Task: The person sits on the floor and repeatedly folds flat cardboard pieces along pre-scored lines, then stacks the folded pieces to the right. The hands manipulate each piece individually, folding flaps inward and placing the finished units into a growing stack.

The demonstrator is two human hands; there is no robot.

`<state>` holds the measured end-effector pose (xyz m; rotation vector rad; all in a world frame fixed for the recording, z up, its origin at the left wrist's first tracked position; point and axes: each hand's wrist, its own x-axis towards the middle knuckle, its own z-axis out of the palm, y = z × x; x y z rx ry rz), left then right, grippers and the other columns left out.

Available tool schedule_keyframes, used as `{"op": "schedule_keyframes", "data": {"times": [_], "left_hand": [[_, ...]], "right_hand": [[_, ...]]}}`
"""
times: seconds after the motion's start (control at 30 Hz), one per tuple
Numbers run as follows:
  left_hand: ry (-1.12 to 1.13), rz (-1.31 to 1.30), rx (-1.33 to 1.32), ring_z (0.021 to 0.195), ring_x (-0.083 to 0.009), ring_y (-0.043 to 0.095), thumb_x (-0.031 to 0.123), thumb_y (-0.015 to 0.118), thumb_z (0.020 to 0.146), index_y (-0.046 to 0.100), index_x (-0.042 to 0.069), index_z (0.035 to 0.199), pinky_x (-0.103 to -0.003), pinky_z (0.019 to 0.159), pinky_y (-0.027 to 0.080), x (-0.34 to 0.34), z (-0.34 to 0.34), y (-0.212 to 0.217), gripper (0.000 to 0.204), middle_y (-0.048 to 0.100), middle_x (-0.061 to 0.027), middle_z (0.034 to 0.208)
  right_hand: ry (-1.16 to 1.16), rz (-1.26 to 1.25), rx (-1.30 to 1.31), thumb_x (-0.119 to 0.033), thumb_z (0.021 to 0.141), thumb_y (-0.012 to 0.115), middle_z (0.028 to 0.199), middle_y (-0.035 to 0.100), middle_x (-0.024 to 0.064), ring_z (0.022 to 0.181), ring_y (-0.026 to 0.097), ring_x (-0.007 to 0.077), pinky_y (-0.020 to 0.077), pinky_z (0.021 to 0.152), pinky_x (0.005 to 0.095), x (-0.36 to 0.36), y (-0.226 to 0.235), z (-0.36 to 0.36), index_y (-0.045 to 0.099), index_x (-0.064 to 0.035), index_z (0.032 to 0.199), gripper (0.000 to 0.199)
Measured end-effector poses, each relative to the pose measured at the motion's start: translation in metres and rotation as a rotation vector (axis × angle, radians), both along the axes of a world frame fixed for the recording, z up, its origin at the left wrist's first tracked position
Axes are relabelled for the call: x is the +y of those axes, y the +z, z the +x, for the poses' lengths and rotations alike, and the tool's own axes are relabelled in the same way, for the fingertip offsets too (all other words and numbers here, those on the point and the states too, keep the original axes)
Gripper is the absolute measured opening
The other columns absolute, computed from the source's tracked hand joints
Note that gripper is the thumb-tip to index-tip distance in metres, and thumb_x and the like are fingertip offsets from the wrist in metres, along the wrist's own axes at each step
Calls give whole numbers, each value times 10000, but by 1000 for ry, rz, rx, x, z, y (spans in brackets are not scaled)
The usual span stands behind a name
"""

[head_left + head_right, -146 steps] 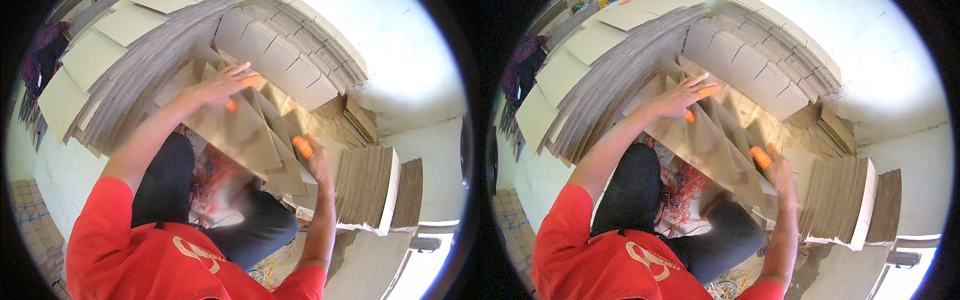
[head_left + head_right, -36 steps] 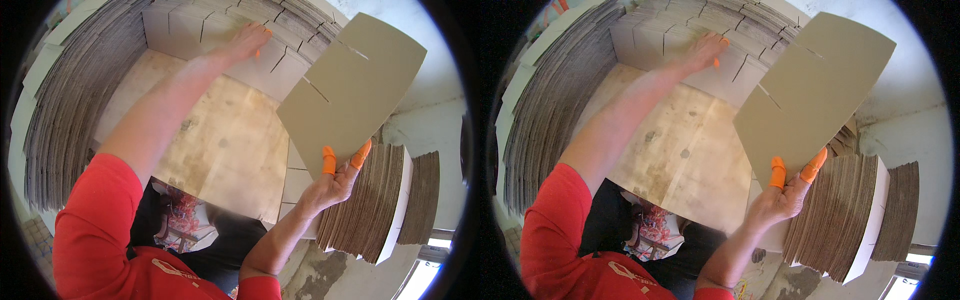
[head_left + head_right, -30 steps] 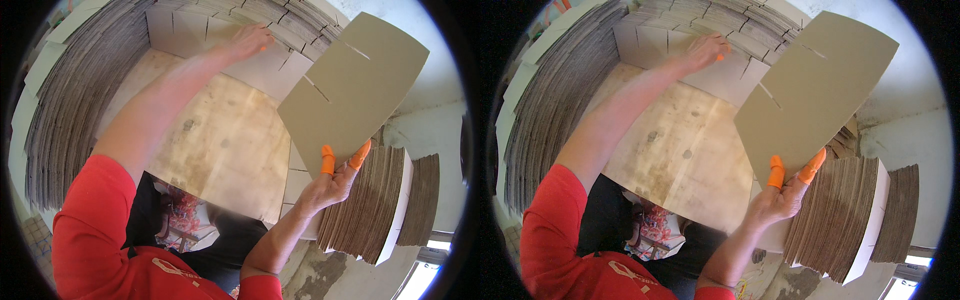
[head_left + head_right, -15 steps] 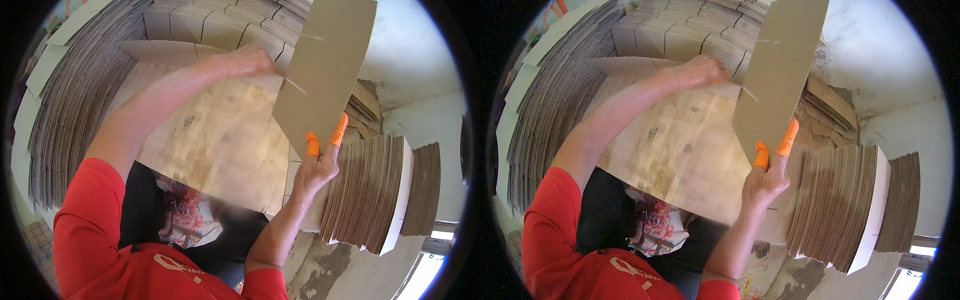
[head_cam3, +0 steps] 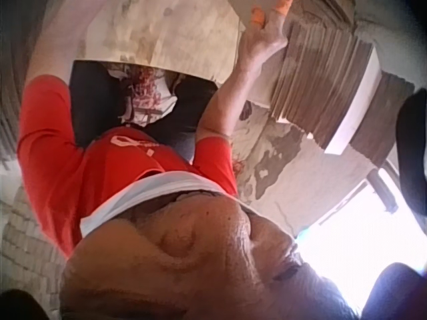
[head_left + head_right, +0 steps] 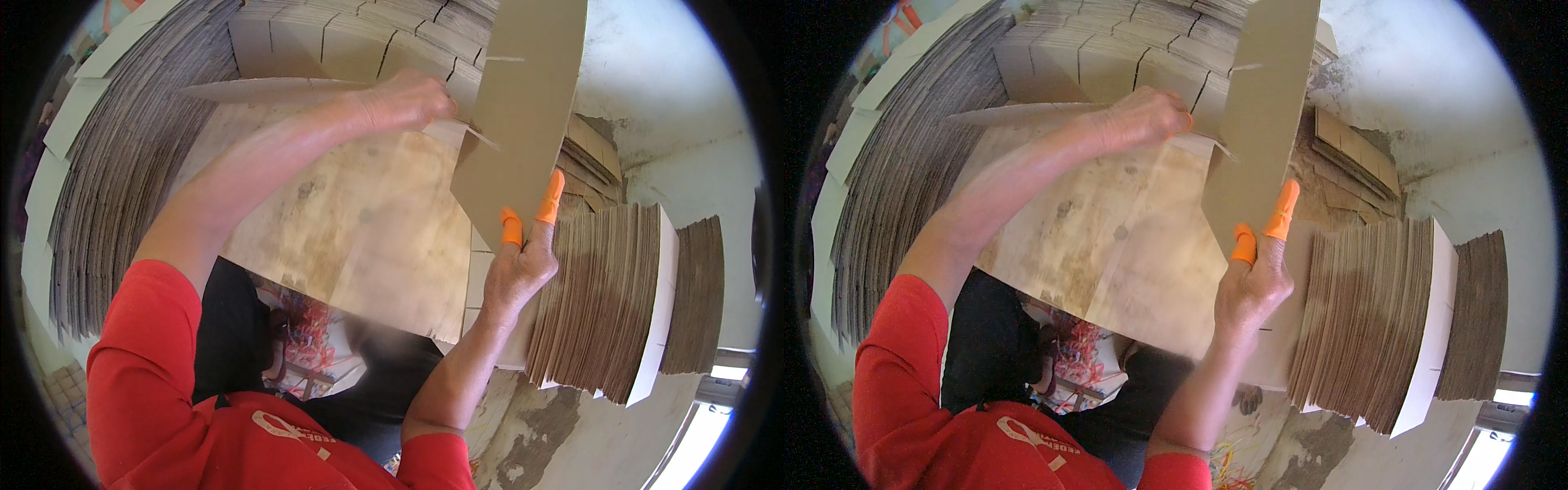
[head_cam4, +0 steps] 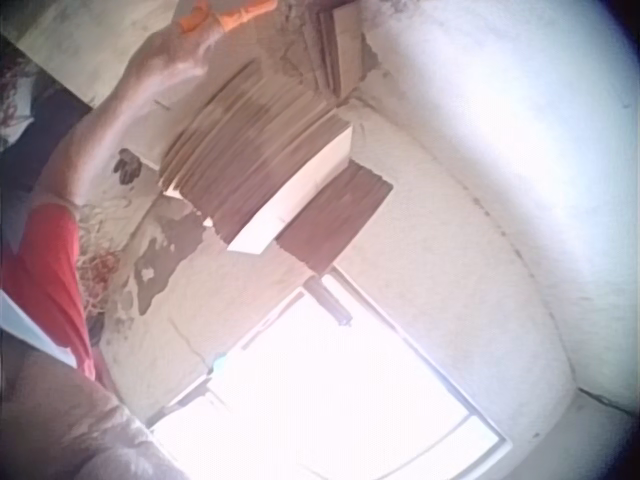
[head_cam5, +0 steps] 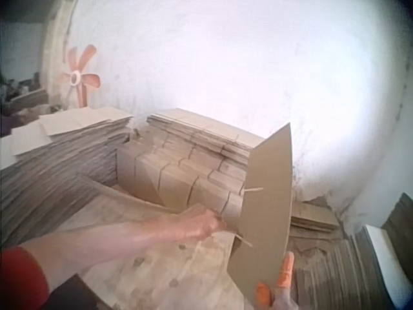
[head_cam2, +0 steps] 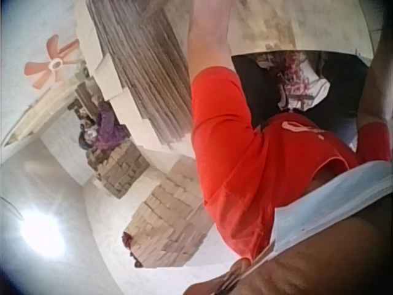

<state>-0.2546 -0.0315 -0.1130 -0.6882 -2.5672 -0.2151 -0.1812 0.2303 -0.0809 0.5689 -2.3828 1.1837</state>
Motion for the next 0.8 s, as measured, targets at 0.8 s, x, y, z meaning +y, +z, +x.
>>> {"op": "schedule_keyframes", "data": {"times": [0.8], "left_hand": [[-193,41,147,731,-220,520,155,649,712,546,44,828,-347,596,481,67,102,19,190,495,-58,742]], "right_hand": [[-56,355,118,53,778,594,1306,553,134,852,669,297,569,592,349,-9,-27,-9,390,-126,1439,714]]}}
